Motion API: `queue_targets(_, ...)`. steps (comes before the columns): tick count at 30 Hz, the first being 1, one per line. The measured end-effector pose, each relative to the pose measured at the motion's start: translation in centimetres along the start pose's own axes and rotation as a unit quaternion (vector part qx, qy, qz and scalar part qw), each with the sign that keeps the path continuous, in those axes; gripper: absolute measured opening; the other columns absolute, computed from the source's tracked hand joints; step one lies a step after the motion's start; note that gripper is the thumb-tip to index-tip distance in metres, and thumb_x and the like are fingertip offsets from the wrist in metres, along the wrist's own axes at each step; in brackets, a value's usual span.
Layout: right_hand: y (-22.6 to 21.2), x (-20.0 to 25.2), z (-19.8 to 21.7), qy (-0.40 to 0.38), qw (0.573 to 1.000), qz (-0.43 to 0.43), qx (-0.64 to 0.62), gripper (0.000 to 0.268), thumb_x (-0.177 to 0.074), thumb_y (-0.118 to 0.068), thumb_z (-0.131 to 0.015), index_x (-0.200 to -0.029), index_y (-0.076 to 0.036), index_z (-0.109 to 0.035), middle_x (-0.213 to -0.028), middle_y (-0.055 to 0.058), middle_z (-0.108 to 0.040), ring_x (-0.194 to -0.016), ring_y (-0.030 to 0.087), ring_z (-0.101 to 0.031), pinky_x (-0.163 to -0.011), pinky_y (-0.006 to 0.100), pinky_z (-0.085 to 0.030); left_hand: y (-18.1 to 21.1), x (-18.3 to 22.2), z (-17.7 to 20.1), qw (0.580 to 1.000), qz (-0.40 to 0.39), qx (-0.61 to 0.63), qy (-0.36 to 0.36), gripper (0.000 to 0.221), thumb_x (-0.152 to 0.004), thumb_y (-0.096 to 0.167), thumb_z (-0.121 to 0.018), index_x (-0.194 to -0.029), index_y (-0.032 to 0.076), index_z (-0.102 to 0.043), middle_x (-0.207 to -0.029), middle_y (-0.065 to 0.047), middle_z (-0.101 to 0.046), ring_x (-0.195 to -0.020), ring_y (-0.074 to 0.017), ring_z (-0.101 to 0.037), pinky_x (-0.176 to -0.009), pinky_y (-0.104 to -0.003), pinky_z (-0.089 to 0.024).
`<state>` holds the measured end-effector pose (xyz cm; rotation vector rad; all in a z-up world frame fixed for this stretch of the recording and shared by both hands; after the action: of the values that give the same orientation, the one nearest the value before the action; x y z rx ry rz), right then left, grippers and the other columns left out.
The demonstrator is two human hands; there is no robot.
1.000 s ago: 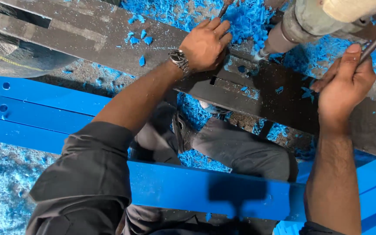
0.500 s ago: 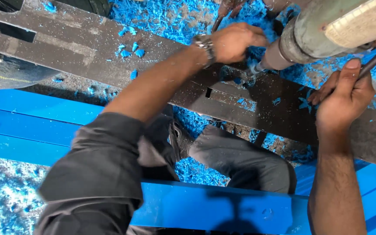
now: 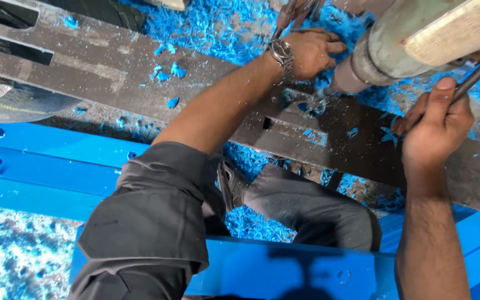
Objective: Drilling holes into blue plastic industrial components and removing shavings.
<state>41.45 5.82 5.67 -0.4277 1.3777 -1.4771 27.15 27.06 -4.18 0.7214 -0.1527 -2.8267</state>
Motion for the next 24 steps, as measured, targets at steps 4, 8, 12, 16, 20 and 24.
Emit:
queue_targets(4, -0.7, -0.3, -0.2, -0.003, 1.000, 0.005, 0.014, 0.046, -0.130, -0.033, -0.045, -0.093, -0.006, -0.044, -0.058, 0.005, -0.044, -0.044, 0.014, -0.042, -0.045, 0.032, -0.040, 1.4, 0.4, 2.3, 0.981, -0.146, -0.049, 0.116, 0.023, -0.098, 0.029, -0.055, -0.100, 0.016, -0.074, -0.128, -0.008, -0.066, -0.113, -0.0322, -0.062, -0.094, -0.044, -0.051)
queue_targets(8, -0.1, -0.3, -0.2, 0.003, 1.000, -0.007, -0.006, 0.045, -0.128, -0.031, -0.044, -0.090, -0.007, -0.042, -0.059, 0.005, -0.044, -0.045, 0.014, -0.041, -0.045, 0.032, -0.039, 2.4, 4.5, 6.7, 0.979, -0.139, -0.145, 0.047, 0.021, -0.097, 0.027, -0.059, -0.100, 0.012, -0.073, -0.121, -0.008, -0.065, -0.110, -0.0272, -0.062, -0.090, -0.041, -0.052)
queue_targets(12, 0.0, -0.2, -0.2, 0.019, 1.000, -0.009, -0.006, 0.043, -0.127, -0.032, -0.045, -0.092, -0.007, -0.044, -0.059, 0.005, -0.044, -0.044, 0.014, -0.041, -0.045, 0.032, -0.039, 2.1, 6.1, 5.6, 0.976, -0.054, -0.201, -0.069, 0.024, -0.094, 0.026, -0.060, -0.104, 0.007, -0.072, -0.111, -0.010, -0.065, -0.101, -0.0260, -0.063, -0.088, -0.039, -0.053)
queue_targets(16, -0.1, -0.3, -0.2, 0.032, 0.999, 0.007, 0.011, 0.048, -0.128, -0.034, -0.046, -0.088, -0.007, -0.043, -0.058, 0.004, -0.044, -0.044, 0.014, -0.042, -0.044, 0.031, -0.038, -1.8, 2.4, -2.3, 0.976, 0.052, -0.183, -0.108, 0.036, -0.095, 0.030, -0.056, -0.116, 0.004, -0.068, -0.107, -0.014, -0.066, -0.099, -0.0292, -0.062, -0.081, -0.042, -0.053)
queue_targets(20, -0.5, -0.3, 0.0, 0.035, 0.999, 0.001, 0.020, 0.050, -0.127, -0.035, -0.047, -0.085, -0.008, -0.043, -0.057, 0.003, -0.043, -0.045, 0.013, -0.042, -0.045, 0.031, -0.038, 0.2, 0.0, 0.0, 0.989, -0.072, -0.129, 0.009, 0.030, -0.088, 0.027, -0.056, -0.110, 0.013, -0.070, -0.123, -0.009, -0.067, -0.109, -0.0289, -0.062, -0.086, -0.046, -0.051)
queue_targets(24, -0.2, -0.5, -0.3, 0.028, 1.000, 0.001, 0.010, 0.047, -0.125, -0.035, -0.047, -0.087, -0.008, -0.044, -0.057, 0.003, -0.043, -0.044, 0.012, -0.042, -0.044, 0.030, -0.038, 0.4, 1.5, 2.2, 0.989, -0.110, -0.096, 0.034, 0.031, -0.097, 0.027, -0.055, -0.116, 0.009, -0.070, -0.129, -0.009, -0.066, -0.116, -0.0300, -0.059, -0.098, -0.046, -0.047)
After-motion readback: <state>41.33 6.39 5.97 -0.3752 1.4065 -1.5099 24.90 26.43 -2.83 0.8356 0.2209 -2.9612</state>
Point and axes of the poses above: each hand's wrist, its own x-axis away from the middle knuckle, its own z-axis out of the back of the hand, y = z × x, the point moved 7 cm from there along -x, towards the middle knuckle
